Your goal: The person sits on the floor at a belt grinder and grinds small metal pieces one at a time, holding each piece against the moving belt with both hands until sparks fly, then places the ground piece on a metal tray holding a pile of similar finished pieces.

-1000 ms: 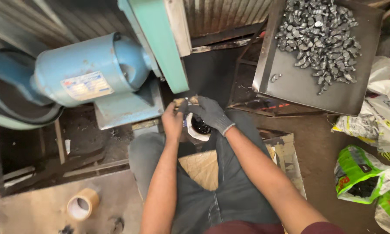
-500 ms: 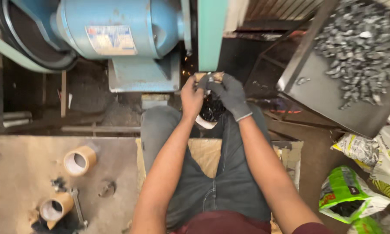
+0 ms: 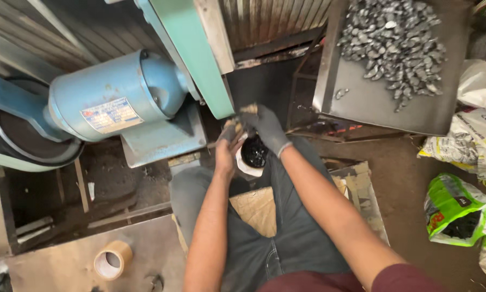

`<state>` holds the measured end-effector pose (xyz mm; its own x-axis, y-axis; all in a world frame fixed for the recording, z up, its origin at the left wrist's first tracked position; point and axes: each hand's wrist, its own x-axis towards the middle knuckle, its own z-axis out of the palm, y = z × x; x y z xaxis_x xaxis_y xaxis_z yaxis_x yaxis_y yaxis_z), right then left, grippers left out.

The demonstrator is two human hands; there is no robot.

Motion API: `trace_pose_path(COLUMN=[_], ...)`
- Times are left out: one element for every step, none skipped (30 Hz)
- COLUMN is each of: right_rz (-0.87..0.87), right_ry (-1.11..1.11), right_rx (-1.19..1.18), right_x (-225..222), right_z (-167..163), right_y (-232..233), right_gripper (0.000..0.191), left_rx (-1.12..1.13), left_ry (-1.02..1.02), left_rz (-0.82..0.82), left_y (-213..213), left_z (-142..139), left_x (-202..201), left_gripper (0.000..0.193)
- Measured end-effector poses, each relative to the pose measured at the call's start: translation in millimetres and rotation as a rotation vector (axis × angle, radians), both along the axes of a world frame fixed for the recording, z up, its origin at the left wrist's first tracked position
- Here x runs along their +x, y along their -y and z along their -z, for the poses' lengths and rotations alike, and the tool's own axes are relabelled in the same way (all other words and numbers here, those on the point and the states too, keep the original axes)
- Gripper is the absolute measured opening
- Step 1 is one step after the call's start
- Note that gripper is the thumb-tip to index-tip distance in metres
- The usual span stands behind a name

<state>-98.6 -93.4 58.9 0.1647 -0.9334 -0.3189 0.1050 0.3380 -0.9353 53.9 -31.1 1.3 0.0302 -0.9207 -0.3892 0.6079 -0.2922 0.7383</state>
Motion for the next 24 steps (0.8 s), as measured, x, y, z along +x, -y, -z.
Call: trace_pose_path(right_rz=[0.01, 0.015, 0.026, 0.048, 0.062, 0.072, 0.049, 0.042, 0.05, 0.016, -0.003, 0.026, 0.039, 0.024, 0.1, 0.163, 0.294, 0.42, 0.372, 0.356, 0.207, 0.057, -0.024, -0.11], right_ry=[0.037, 0.076, 0.118, 0.141, 0.154, 0.169, 0.16, 0.154, 0.145, 0.186, 0.227, 0.135, 0.032, -0.078, -0.248, -0.41, -0.46, -0.502, -0.912, -0.953, -1.148, -1.335, -1.358, -1.379], right_rx=[-0.007, -0.012, -0.023, -0.011, 0.006, 0.004, -0.007, -0.014, 0.006, 0.021, 0.034, -0.095, -0.235, -0.386, -0.399, -0.406, -0.504, -0.605, -0.652, -0.667, -0.677, -0.685, -0.584, -0.482], right_x=[3.3, 7.5, 11.4, 14.8, 16.6, 18.0, 16.2, 13.3, 8.0, 0.3, -10.5, -23.8, -39.2, -56.4, -76.6, -98.6, -122.5, -145.0, -172.3, -192.7, -215.1, -230.5, -242.4, -251.8], right_z=[1.4, 1.8, 1.3, -1.3, -2.1, -5.7, -2.4, -1.7, -1.9, -1.9, -2.2, -2.9, -4.4, -7.1, -9.9, -12.9, -15.7, -17.0, -19.1, -18.0, -17.3, -15.0, -12.7, -12.0], right_y=[7.2, 14.1, 19.2, 23.1, 24.3, 24.0, 22.2, 19.4, 15.0, 10.0, 5.3, -2.1, -6.7, -8.2, -10.0, -11.5, -9.4, -4.8, -1.3, 5.8, 13.4, 22.5, 30.3, 36.6], right_gripper=[0.026, 0.026, 0.026, 0.025, 0.025, 0.025, 0.026, 0.027, 0.028, 0.028, 0.027, 0.027, 0.028, 0.029, 0.026, 0.024, 0.023, 0.023, 0.044, 0.027, 0.029, 0.032, 0.027, 0.024], left_rx=[-0.026, -0.054, -0.089, -0.095, -0.096, -0.118, -0.131, -0.136, -0.11, -0.093, -0.077, -0.118, -0.187, -0.105, -0.02, -0.084, -0.141, -0.19, -0.16, -0.12, -0.076, -0.069, -0.074, -0.077], left_ry=[-0.131, -0.26, -0.386, -0.379, -0.382, -0.384, -0.401, -0.417, -0.436, -0.341, -0.248, -0.108, 0.027, 0.241, 0.457, 0.692, 0.931, 1.174, 1.14, 1.104, 1.069, 1.109, 1.148, 1.182], left_rz=[0.009, 0.01, 0.014, 0.023, 0.021, 0.021, 0.013, 0.022, 0.035, 0.045, 0.071, 0.144, 0.206, 0.233, 0.237, 0.264, 0.273, 0.272, 0.318, 0.377, 0.446, 0.52, 0.599, 0.677], left_y=[0.3, 1.0, 0.9, 1.4, -0.9, -2.1, -1.0, -1.9, -6.0, -10.5, -13.2, -17.4, -18.7, -20.7, -21.9, -22.3, -22.9, -22.1, -21.0, -20.2, -20.4, -19.8, -16.7, -15.5], left_z=[1.2, 1.5, 0.5, -1.1, -2.9, -5.0, -7.3, -9.6, -11.6, -13.1, -14.4, -15.2, -15.2, -14.9, -14.2, -13.5, -13.1, -13.2, -14.2, -15.8, -18.5, -21.8, -25.5, -29.2], left_x=[-3.0, -5.6, -7.5, -8.0, -8.7, -8.0, -6.3, -3.0, -0.4, 4.0, 8.8, 12.5, 15.6, 17.0, 17.6, 16.5, 14.2, 11.0, 6.8, 2.0, -2.7, -7.3, -12.9, -17.0], left_gripper=[0.054, 0.056, 0.06, 0.058, 0.057, 0.056, 0.054, 0.053, 0.052, 0.051, 0.051, 0.05, 0.05, 0.048, 0.049, 0.042, 0.035, 0.03, 0.034, 0.038, 0.042, 0.043, 0.045, 0.047])
